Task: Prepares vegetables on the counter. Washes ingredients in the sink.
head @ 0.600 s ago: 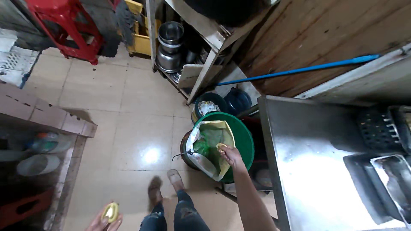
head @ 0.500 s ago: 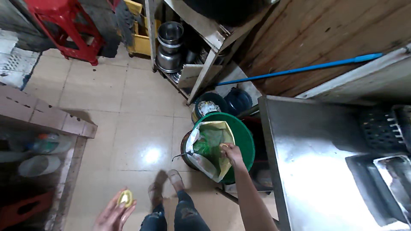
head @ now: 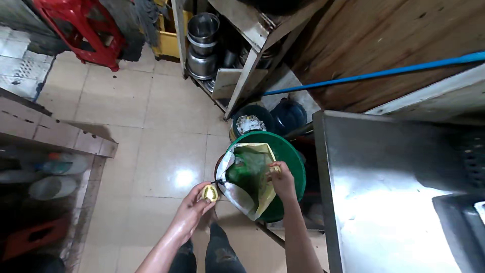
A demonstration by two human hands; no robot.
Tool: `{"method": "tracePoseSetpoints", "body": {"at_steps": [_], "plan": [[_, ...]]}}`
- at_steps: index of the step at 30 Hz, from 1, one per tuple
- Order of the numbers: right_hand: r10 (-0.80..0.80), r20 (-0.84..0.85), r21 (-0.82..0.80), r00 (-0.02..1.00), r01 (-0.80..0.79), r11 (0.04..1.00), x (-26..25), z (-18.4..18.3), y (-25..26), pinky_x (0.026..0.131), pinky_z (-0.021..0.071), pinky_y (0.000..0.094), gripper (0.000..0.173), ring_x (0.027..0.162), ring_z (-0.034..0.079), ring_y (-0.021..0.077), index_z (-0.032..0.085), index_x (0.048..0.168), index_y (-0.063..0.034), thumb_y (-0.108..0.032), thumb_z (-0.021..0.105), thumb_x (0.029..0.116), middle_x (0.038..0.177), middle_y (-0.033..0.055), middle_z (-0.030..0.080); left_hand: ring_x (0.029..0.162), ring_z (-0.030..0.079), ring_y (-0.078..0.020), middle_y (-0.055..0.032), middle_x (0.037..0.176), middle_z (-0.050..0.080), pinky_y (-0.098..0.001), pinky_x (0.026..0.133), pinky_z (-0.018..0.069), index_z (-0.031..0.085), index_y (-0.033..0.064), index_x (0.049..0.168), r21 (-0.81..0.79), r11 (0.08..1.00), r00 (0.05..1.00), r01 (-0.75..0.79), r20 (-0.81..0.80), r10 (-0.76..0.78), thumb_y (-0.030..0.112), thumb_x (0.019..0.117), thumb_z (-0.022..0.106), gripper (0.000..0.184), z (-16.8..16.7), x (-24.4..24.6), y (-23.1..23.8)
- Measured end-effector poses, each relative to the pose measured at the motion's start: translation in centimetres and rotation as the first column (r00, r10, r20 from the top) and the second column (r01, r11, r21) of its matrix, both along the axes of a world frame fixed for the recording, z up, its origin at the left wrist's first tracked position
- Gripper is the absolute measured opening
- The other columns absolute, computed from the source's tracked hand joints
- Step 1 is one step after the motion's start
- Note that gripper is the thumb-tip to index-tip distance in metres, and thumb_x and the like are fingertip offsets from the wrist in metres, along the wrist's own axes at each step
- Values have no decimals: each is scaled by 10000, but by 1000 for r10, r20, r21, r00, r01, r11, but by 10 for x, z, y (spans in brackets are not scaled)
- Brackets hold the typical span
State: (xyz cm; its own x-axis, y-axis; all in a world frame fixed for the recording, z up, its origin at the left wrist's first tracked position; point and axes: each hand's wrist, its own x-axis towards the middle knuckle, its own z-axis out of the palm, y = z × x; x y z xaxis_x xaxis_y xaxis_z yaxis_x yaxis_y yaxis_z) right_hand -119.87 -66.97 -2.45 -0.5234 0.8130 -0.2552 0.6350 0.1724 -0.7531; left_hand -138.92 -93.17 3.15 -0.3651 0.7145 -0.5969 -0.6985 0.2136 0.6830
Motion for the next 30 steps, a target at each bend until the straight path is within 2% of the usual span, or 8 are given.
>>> {"method": "tracePoseSetpoints", "body": {"at_steps": [5, 7, 9, 12, 15, 17, 23, 30], "plan": [[53, 403, -20, 914, -49, 999, -2, -20, 3, 784, 543, 688, 316, 909, 690, 484, 596, 1231, -6, -235, 646, 1020, 1031, 276, 690, 1170, 653, -300, -194, 1348, 600, -435, 1022, 542, 507, 32, 1440, 2, 997, 993, -76, 94, 76, 65, 1102, 321, 387, -4, 12, 30], [70, 321, -94, 945, -42, 995, -7, -13, 1, 767, 595, 589, 267, 840, 729, 361, 626, 1198, -27, -237, 628, 1033, 984, 190, 723, 1184, 649, -307, -199, 1355, 597, -438, 1026, 543, 502, 32, 1446, 7, 996, 993, -87, 79, 86, 78, 1109, 322, 384, -11, 17, 44], [134, 85, -225, 987, -112, 968, -6, -5, -9, 731, 626, 486, 240, 821, 736, 262, 649, 1256, -56, -160, 554, 1061, 1029, 126, 740, 1181, 650, -277, -175, 1373, 593, -421, 1024, 542, 501, 55, 1457, 4, 997, 996, -77, 42, 77, 97, 1111, 343, 383, -19, 24, 57], [147, -215, -305, 966, -209, 929, -11, 11, -30, 661, 572, 385, 306, 756, 655, 194, 651, 1322, -97, -170, 511, 1060, 1028, 101, 701, 1191, 632, -234, -113, 1411, 580, -411, 1030, 524, 503, 85, 1455, 14, 996, 997, -83, 2, 83, 92, 1101, 388, 372, -25, 38, 83], [171, -172, -227, 970, -208, 951, -17, 29, -43, 845, 571, 456, 462, 976, 651, 217, 621, 1339, -116, -294, 735, 929, 1122, 93, 667, 1152, 631, -206, -85, 1385, 598, -390, 993, 524, 519, 115, 1450, 34, 993, 994, -110, -2, 110, 105, 1099, 402, 370, -22, 55, 106], [88, -133, -153, 987, -109, 982, -19, 35, -49, 854, 574, 476, 513, 1001, 655, 232, 623, 1318, -115, -274, 815, 869, 1119, 103, 667, 1135, 639, -195, -81, 1367, 616, -376, 982, 524, 545, 126, 1439, 35, 992, 992, -122, 3, 122, 156, 1113, 379, 368, -17, 66, 116], [35, -101, -101, 994, -45, 994, -12, 36, -44, 893, 575, 491, 472, 1074, 668, 239, 637, 1336, -128, -139, 775, 885, 1259, 108, 666, 1143, 637, -187, -88, 1351, 623, -381, 1001, 523, 536, 105, 1447, 18, 997, 992, -80, -94, 81, 141, 1105, 397, 371, -22, 86, 131], [61, 43, -97, 997, -56, 994, -3, 22, -35, 950, 543, 551, 403, 1098, 673, 311, 665, 1305, -68, -130, 743, 915, 1211, 171, 692, 1180, 649, -204, -94, 1415, 601, -410, 1028, 533, 494, 152, 1509, -62, 997, 983, 40, -175, -51, 160, 1103, 425, 413, -41, 102, 134]]}}
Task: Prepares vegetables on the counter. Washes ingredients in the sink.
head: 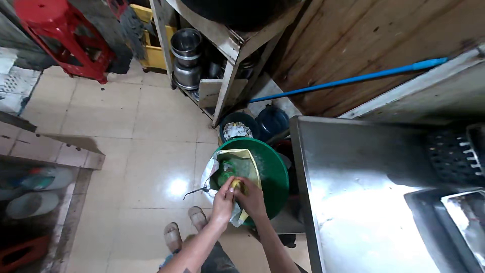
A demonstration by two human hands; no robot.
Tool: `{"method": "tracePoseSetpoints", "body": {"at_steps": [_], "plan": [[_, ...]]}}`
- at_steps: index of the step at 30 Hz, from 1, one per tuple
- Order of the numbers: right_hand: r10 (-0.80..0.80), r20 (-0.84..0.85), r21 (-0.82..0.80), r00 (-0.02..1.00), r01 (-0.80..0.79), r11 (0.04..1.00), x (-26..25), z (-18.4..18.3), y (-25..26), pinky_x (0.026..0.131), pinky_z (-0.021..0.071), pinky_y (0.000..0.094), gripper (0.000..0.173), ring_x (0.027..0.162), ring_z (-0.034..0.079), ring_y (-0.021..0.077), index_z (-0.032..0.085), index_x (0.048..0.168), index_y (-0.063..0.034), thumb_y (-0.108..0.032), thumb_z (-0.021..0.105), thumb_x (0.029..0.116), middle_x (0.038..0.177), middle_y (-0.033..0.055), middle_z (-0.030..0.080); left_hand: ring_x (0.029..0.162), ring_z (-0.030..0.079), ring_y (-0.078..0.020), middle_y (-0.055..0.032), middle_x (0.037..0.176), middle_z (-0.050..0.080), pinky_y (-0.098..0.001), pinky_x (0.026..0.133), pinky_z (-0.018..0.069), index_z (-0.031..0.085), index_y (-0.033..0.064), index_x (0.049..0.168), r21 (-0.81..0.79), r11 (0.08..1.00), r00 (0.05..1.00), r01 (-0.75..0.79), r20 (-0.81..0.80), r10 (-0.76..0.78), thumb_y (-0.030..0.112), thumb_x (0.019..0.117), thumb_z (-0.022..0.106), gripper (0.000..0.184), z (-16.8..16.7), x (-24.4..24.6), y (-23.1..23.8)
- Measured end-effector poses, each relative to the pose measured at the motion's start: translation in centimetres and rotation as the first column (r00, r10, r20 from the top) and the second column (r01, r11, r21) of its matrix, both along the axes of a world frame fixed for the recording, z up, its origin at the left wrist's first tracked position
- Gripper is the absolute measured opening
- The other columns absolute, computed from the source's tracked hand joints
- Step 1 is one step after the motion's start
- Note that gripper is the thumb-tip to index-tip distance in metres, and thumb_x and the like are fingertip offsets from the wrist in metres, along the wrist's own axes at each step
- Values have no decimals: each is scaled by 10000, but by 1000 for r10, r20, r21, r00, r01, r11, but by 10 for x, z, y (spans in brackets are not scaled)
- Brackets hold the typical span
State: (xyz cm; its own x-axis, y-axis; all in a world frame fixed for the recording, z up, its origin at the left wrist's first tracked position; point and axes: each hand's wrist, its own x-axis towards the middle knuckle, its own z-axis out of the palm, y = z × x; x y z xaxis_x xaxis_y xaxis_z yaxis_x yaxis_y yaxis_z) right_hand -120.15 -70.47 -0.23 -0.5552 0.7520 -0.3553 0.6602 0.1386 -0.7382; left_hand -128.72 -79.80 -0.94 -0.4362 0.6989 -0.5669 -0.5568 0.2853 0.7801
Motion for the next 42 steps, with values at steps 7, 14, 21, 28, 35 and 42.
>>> {"method": "tracePoseSetpoints", "body": {"at_steps": [7, 14, 21, 28, 35, 42], "plan": [[115, 157, -35, 981, -111, 993, 20, -4, 20, 924, 559, 514, 248, 1004, 707, 274, 724, 1204, -54, -182, 641, 1009, 1079, 150, 735, 1118, 684, -206, -123, 1351, 631, -395, 983, 570, 489, 157, 1512, 7, 985, 984, 175, 25, -175, 166, 1095, 464, 417, -16, 8, 5], [130, 214, -206, 968, -85, 975, 32, -12, 36, 791, 564, 464, 326, 821, 676, 242, 711, 1240, -90, -302, 518, 1085, 997, 140, 712, 1101, 684, -242, -179, 1335, 608, -387, 949, 584, 488, 58, 1473, -26, 999, 959, 27, 283, -18, 81, 1089, 448, 387, -25, 17, 15], [-261, 66, -420, 963, 264, 868, 29, -24, 28, 500, 420, 257, 265, 539, 495, 93, 696, 1253, -42, -136, 563, 1043, 750, 62, 635, 1038, 693, -243, -179, 1265, 629, -405, 915, 593, 467, 33, 1443, -32, 977, 940, -211, 267, 212, -20, 1057, 449, 389, -36, 37, 24], [-437, 73, -482, 896, 416, 771, 28, -41, 28, 481, 411, 240, 193, 514, 487, 84, 696, 1101, 0, -144, 584, 1037, 709, 56, 618, 1128, 665, -240, -176, 1322, 627, -421, 999, 546, 503, 62, 1467, -65, 989, 983, -135, 116, 142, 74, 1077, 456, 393, -44, 56, 30], [-288, 165, -404, 943, 331, 853, 33, -56, 33, 461, 419, 263, 243, 499, 503, 107, 672, 1120, 4, -208, 575, 1050, 701, 76, 623, 1096, 676, -231, -197, 1290, 631, -387, 968, 567, 497, -1, 1455, -89, 995, 977, -34, 206, 52, 91, 1083, 470, 384, -47, 39, 32], [12, 428, -78, 904, 24, 997, 20, -42, 35, 878, 555, 543, 288, 951, 712, 303, 726, 1103, -69, -326, 678, 983, 1000, 141, 739, 966, 708, -222, -198, 1166, 667, -370, 871, 601, 572, -42, 1331, -167, 986, 949, 25, 314, 30, 113, 1093, 455, 307, -46, 31, 37]]}}
